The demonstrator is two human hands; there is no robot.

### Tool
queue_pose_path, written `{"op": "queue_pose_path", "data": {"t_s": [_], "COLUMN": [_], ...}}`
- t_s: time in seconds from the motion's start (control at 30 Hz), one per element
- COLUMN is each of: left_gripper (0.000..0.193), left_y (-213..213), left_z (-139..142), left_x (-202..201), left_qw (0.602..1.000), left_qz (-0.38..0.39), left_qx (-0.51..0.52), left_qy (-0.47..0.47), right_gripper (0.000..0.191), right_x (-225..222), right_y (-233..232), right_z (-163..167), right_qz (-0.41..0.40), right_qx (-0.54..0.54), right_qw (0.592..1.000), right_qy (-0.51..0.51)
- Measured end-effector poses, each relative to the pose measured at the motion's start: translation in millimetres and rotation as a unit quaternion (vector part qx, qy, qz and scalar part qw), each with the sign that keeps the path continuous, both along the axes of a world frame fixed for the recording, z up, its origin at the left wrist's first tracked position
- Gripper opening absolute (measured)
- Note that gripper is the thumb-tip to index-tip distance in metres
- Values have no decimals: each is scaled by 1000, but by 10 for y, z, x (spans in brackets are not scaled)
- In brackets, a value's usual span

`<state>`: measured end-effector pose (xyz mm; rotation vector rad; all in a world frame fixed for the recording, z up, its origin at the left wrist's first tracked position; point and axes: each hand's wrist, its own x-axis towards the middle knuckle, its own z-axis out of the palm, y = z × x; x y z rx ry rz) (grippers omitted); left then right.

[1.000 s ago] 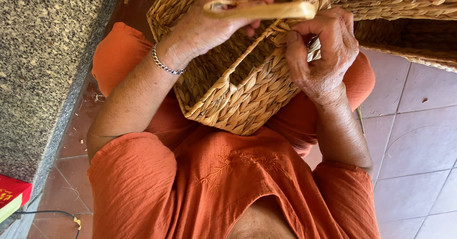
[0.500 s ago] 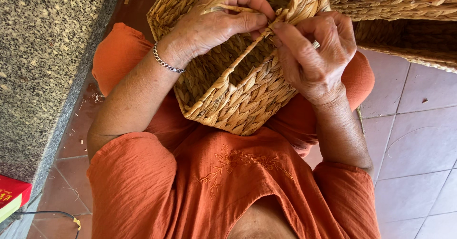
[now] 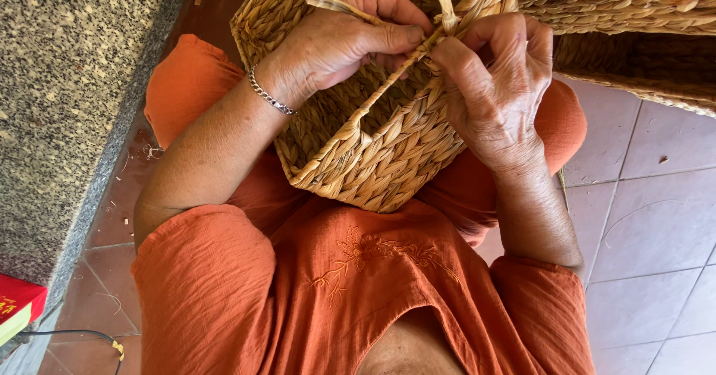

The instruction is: The person sits on the floor and wipes woven water-hyacinth storage baskets with a blue cloth. They then take thin cane strips and weave and tuck them along the rim of a basket, working the strips around the edge by hand.

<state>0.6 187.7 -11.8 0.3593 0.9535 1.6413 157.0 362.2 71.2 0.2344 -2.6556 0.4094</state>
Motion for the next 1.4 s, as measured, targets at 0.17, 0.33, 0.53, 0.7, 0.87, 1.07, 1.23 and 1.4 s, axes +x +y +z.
{"op": "queue_pose_path", "data": {"t_s": [0.17, 0.33, 0.53, 0.7, 0.87, 1.07, 1.23, 1.4], "left_gripper": [19, 17, 11, 12, 17, 17, 21, 19], "left_y": [48, 112, 212, 121, 76, 151, 92, 95], "left_z": [-42, -53, -58, 75, 131, 41, 129, 214], "left_x": [-4, -83, -190, -221, -283, -241, -200, -138], "left_qw": [1000, 998, 995, 991, 979, 986, 996, 999], "left_qz": [-5, -65, -92, -104, -119, -80, -41, 2], "left_qx": [17, 11, -26, 30, 10, 56, 22, 39], "left_qy": [-25, -14, 3, 77, 166, 133, 80, 2], "right_gripper": [25, 26, 28, 23, 24, 24, 26, 25], "right_x": [16, 41, 34, 2, 2, -17, -43, -35], "right_y": [-9, 1, -14, -23, -38, -18, -24, -29], "right_z": [-55, -63, -35, -53, -51, 24, 57, -17], "right_qz": [2, 4, 8, 2, -17, -8, 1, -13], "right_qx": [-51, -80, -99, -84, -76, -67, -55, -67], "right_qw": [998, 997, 995, 996, 997, 998, 998, 998], "right_qy": [19, 21, 23, 38, 29, 17, 19, 11]}}
